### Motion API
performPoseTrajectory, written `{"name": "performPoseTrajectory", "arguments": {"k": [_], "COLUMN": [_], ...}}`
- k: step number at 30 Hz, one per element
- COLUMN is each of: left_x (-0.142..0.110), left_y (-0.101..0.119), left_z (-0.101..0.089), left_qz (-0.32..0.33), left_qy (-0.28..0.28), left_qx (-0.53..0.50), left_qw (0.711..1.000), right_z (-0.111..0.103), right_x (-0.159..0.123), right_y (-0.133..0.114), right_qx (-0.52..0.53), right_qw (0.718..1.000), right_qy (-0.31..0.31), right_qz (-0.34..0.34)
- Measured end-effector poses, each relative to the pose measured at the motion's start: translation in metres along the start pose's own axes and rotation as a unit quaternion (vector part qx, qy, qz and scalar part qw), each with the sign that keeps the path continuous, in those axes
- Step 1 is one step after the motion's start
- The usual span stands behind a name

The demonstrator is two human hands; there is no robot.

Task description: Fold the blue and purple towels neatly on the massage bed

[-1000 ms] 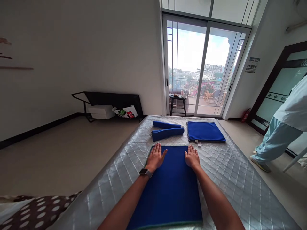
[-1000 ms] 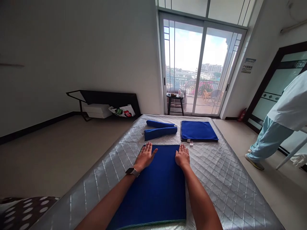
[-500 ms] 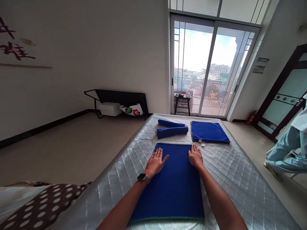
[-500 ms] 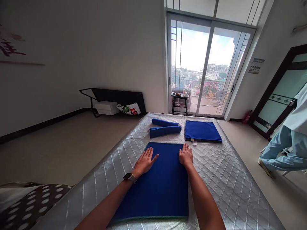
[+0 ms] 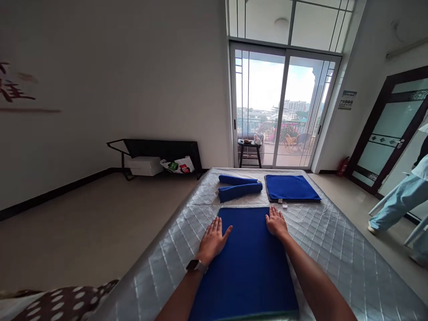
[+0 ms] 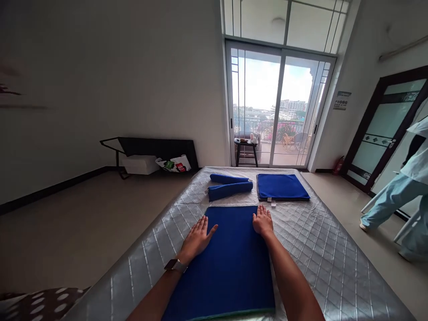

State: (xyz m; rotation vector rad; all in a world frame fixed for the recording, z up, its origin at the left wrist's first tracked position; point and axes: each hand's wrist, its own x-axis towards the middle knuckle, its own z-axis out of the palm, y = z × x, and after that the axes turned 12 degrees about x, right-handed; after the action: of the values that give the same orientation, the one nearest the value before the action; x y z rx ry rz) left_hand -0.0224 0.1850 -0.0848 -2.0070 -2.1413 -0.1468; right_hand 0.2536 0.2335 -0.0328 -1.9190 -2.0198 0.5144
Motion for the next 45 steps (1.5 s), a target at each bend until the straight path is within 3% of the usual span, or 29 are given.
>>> {"name": "performPoseTrajectory", "arguments": {"k": [7,15,27,30,33,36,38,41,45], "left_x": [-0.003,-0.001,0.007,0.009,0.005,-0.003,-0.007,-0.012,-0.023], "left_y": [0.005,0.005,0.000,0.030,0.089,0.144,0.160,0.147,0.083], "left_z": [-0.017,-0.010,-0.022,-0.031,-0.037,-0.036,-0.033,-0.027,-0.018], "left_qz": [0.005,-0.001,0.005,0.021,0.125,0.216,0.246,0.230,0.154], "left_qy": [-0.021,-0.004,-0.065,-0.027,0.022,0.014,0.011,0.016,-0.001], "left_qx": [-0.009,-0.016,0.044,0.046,0.005,-0.025,-0.024,-0.013,0.009], "left_qw": [1.000,1.000,0.997,0.998,0.992,0.976,0.969,0.973,0.988], "right_z": [-0.019,-0.002,-0.004,0.001,0.005,0.006,0.005,0.004,0.004], "right_x": [-0.028,-0.084,-0.087,-0.085,-0.083,-0.082,-0.082,-0.083,-0.083], "right_y": [-0.014,0.002,-0.005,-0.004,-0.001,0.002,0.003,0.002,-0.001], "right_qx": [-0.039,-0.021,0.020,0.034,0.041,0.040,0.040,0.044,0.049], "right_qw": [0.995,0.998,0.999,0.999,0.998,0.997,0.996,0.997,0.998], "right_qy": [0.080,0.013,-0.012,-0.011,-0.009,-0.023,-0.035,-0.030,-0.013], "right_qz": [-0.047,-0.051,-0.036,-0.034,-0.036,-0.056,-0.065,-0.054,-0.041]}}
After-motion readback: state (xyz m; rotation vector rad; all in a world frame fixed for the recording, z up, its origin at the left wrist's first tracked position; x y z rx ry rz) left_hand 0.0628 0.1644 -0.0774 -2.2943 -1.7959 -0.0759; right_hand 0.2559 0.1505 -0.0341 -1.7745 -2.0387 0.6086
